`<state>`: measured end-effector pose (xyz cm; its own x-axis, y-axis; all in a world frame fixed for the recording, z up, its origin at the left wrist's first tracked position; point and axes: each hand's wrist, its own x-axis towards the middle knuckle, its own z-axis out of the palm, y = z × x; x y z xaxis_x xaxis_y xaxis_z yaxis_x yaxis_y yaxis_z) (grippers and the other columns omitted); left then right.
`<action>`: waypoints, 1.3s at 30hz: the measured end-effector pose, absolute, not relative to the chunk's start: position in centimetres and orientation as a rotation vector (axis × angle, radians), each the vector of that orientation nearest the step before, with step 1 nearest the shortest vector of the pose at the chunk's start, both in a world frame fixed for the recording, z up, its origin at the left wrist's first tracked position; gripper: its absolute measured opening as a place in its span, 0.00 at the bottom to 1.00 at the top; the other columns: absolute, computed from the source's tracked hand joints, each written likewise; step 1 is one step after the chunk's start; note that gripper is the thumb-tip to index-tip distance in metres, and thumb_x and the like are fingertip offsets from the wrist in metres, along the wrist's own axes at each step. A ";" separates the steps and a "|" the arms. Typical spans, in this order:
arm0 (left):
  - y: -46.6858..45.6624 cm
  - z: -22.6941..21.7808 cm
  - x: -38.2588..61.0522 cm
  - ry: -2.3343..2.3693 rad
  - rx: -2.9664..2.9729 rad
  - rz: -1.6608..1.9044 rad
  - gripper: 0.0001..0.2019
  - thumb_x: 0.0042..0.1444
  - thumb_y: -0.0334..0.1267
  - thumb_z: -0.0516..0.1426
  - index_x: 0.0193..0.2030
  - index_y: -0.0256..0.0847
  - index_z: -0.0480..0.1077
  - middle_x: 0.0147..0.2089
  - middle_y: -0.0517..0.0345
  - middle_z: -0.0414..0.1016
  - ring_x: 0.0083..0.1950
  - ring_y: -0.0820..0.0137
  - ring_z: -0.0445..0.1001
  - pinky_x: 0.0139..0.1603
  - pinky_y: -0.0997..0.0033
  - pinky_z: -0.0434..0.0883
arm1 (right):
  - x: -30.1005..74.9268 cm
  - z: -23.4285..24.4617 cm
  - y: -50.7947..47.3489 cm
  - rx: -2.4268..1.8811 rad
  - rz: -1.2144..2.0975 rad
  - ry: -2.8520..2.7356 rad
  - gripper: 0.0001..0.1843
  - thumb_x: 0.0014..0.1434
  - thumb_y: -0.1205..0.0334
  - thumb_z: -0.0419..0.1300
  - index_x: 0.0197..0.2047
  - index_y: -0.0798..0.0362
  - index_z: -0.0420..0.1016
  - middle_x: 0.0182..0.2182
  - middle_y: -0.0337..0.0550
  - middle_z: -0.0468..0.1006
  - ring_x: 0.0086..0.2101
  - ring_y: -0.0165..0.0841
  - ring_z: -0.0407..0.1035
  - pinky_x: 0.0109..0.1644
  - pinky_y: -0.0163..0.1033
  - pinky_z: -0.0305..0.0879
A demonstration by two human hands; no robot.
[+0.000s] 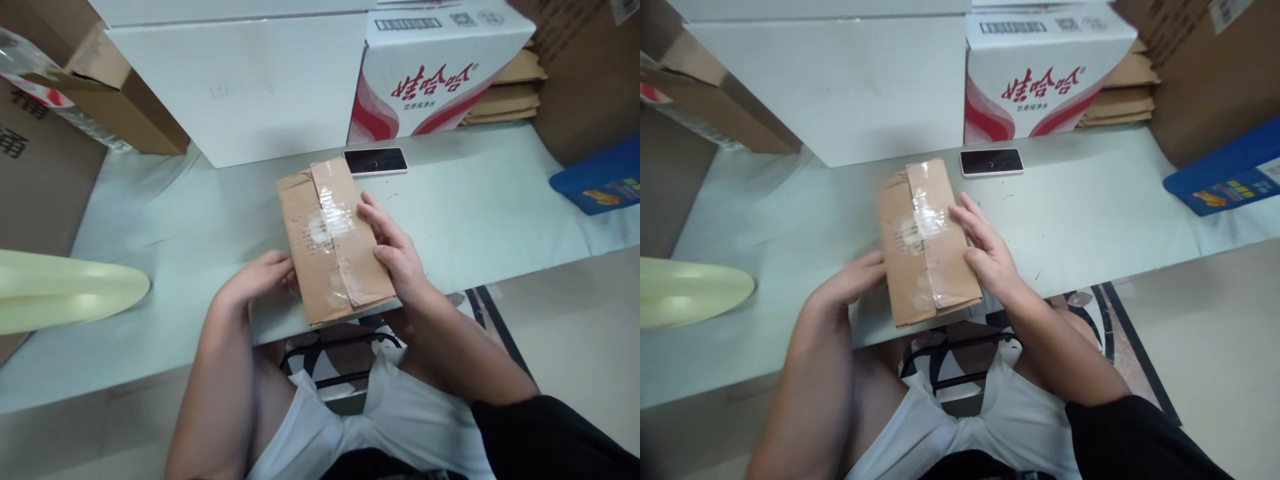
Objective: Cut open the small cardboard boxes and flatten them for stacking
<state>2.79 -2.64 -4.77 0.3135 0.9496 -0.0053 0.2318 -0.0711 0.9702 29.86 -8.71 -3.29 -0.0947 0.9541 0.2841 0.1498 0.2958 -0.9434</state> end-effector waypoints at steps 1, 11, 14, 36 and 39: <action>-2.4 -4.7 2.8 1.131 1.533 0.802 0.20 0.53 0.58 0.68 0.26 0.42 0.79 0.22 0.55 0.77 0.18 0.67 0.72 0.16 0.71 0.68 | 30.0 -3.2 -8.7 -1.102 0.943 -1.501 0.33 0.67 0.35 0.57 0.70 0.38 0.70 0.79 0.41 0.57 0.78 0.48 0.50 0.77 0.62 0.59; -2.2 -3.8 4.3 0.867 1.760 1.407 0.32 0.55 0.69 0.64 0.61 0.57 0.74 0.73 0.51 0.67 0.78 0.47 0.63 0.72 0.44 0.70 | 28.9 -3.4 -9.0 -1.081 1.139 -1.462 0.39 0.59 0.32 0.66 0.69 0.37 0.69 0.79 0.48 0.56 0.74 0.50 0.61 0.67 0.57 0.74; -2.7 -3.1 4.3 0.906 1.925 1.341 0.27 0.57 0.68 0.63 0.55 0.54 0.77 0.74 0.51 0.65 0.78 0.45 0.62 0.78 0.39 0.62 | 28.4 -3.6 -9.1 -1.058 1.221 -1.483 0.38 0.60 0.33 0.66 0.69 0.36 0.68 0.79 0.47 0.54 0.75 0.49 0.57 0.69 0.57 0.71; -3.1 -4.1 4.2 0.924 2.038 1.339 0.22 0.68 0.63 0.51 0.54 0.53 0.76 0.73 0.55 0.64 0.75 0.48 0.65 0.78 0.36 0.62 | 31.2 -4.9 -6.6 -2.160 0.501 -1.851 0.31 0.61 0.57 0.58 0.67 0.52 0.72 0.39 0.51 0.82 0.38 0.45 0.74 0.43 0.48 0.68; -3.1 -4.1 4.2 0.940 2.053 1.331 0.22 0.68 0.61 0.51 0.55 0.52 0.75 0.74 0.54 0.64 0.75 0.47 0.64 0.78 0.36 0.62 | 31.1 -4.3 -6.1 -2.066 0.689 -1.680 0.32 0.57 0.61 0.56 0.65 0.50 0.73 0.29 0.42 0.78 0.31 0.40 0.72 0.41 0.46 0.68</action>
